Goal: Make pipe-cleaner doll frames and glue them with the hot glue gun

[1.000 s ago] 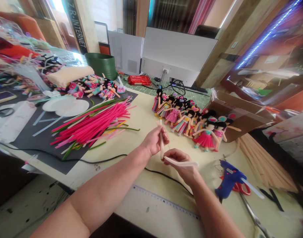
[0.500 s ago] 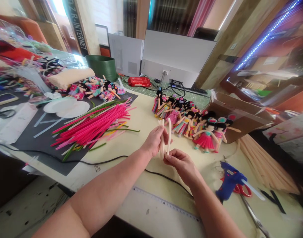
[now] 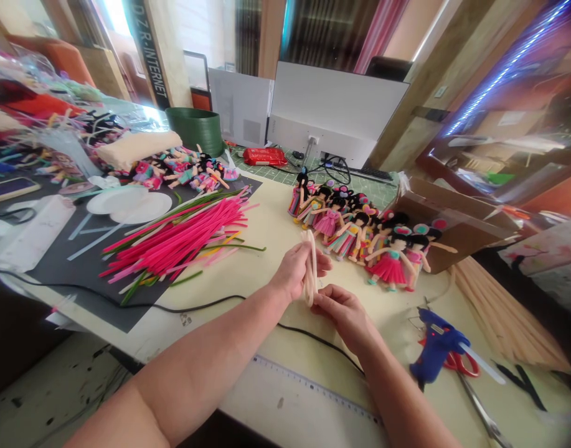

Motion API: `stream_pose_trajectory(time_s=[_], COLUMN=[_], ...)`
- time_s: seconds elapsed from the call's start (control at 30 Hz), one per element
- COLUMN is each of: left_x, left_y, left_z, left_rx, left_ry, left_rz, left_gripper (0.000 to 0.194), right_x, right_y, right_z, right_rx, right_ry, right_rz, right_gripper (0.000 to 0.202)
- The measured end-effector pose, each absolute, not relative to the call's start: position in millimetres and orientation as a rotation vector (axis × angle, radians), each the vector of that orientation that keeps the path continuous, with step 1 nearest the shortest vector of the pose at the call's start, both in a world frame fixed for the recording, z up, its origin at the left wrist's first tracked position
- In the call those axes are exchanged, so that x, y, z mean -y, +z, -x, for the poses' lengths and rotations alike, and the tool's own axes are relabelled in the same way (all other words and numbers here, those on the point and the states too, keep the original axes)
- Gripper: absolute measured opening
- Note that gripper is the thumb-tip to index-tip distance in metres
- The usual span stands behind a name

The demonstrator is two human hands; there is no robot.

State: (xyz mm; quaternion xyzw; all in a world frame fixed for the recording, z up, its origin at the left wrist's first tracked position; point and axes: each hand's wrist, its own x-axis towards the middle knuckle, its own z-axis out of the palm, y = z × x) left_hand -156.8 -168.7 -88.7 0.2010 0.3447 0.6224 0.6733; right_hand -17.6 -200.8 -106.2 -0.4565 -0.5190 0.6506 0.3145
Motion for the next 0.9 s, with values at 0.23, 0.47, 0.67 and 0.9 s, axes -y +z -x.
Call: stream_pose_trajectory(time_s=[0.23,0.47,0.67,0.9], left_x=[169.1,168.4,169.3,174.1], left_y=[-88.6,-92.2,-90.8,-87.7], left_z=[158.3,158.8,153.8,150.4], left_rx=[-0.746,-0.619,-0.583,-0.642], left_ry=[1.361,1.343,1.366,1.433], left_rz=[-0.343,-0.237,-0.253,-0.424], left_gripper=[0.031,0.023,0.031,0.032], right_x=[201.4,200.9,202.9,203.0], right_y=[-103.2,-106.4,-103.3,-102.7], right_z=[19.7,19.4,22.5,23.0], right_rx=[1.315,1.332,1.365,1.355], right_ry=[1.745,1.718,1.713,1.718], right_rz=[1.215,1.209,1.243,1.247], right_gripper=[0.026,0.023,0.028,0.025])
